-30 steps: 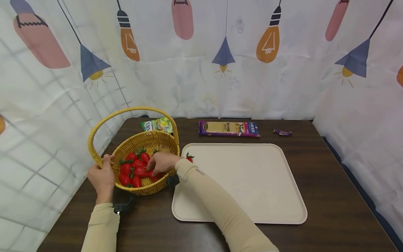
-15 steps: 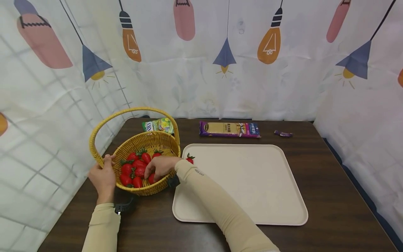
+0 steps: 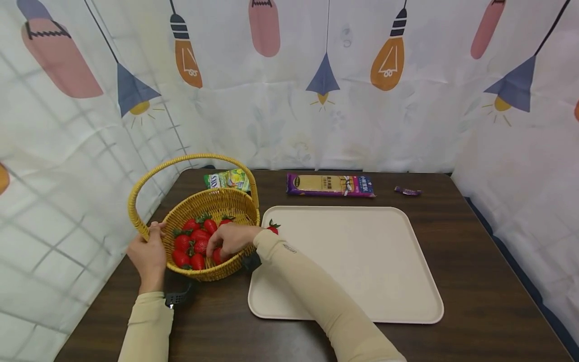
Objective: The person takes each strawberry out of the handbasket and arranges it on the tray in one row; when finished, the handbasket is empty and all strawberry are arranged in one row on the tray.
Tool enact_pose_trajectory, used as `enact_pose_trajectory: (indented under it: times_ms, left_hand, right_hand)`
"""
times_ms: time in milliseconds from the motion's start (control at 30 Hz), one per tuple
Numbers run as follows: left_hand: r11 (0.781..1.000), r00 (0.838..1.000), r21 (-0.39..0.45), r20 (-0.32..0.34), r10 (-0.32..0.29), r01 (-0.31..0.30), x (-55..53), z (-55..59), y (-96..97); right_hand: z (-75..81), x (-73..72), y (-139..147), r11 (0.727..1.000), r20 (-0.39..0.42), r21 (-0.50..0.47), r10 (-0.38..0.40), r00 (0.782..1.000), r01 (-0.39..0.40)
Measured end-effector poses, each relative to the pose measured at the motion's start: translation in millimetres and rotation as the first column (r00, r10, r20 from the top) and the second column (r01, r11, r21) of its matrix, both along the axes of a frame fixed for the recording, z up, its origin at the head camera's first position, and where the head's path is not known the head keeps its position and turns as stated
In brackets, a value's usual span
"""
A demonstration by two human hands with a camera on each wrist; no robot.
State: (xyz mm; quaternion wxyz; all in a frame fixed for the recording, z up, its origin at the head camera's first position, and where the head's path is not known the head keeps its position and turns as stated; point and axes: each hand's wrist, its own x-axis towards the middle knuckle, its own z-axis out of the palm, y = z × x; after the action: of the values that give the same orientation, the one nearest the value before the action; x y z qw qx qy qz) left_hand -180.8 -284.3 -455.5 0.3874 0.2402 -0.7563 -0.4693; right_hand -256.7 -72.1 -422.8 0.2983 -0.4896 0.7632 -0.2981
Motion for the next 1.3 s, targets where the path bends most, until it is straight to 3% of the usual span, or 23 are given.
enact_pose_trajectory:
  times_ms: [133, 233, 567, 700, 1000, 1100, 1300]
  left_hand:
    - [1.000, 1.000, 0.003, -0.002, 0.003, -0.003, 1.0, 0.0, -0.3]
    - [1.000, 1.000, 0.007, -0.003, 0.002, -0.002, 1.7, 0.1, -1.0]
    - [1.000, 1.000, -0.008, -0.015, -0.014, 0.013, 2.0, 1.8, -3.7]
    - [1.000, 1.000, 0.003, -0.013, -0.015, 0.015, 2.1, 2.3, -3.4]
    - [1.000, 1.000, -0.017, 0.002, -0.014, 0.014, 2.8, 0.6, 0.3]
    - [1.000, 1.000, -0.022, 0.014, -0.013, 0.013, 2.6, -0.1, 0.6]
    - [1.000, 1.000, -0.022, 0.012, -0.022, 0.023, 2.1, -1.2, -0.5]
  right_hand:
    - [1.7, 5.4, 6.1, 0.985, -0.076, -0.128, -0.122, 0.990, 0.112]
    - [4.6, 10.7, 13.3, 0.949, -0.084, -0.244, -0.227, 0.970, 0.200]
    - [3.5, 24.3, 42.3, 0.821, 0.050, -0.453, -0.364, 0.930, 0.346]
    - [1.7, 27.9, 57.5, 0.773, 0.091, -0.478, -0.428, 0.899, 0.416]
    - [-7.0, 33.8, 91.4, 0.641, 0.268, -0.462, -0.557, 0.786, 0.613]
    - [-10.8, 36.6, 99.3, 0.624, 0.280, -0.447, -0.583, 0.763, 0.641]
    - [-1.8, 46.6, 115.2, 0.615, 0.282, -0.443, -0.595, 0.753, 0.652]
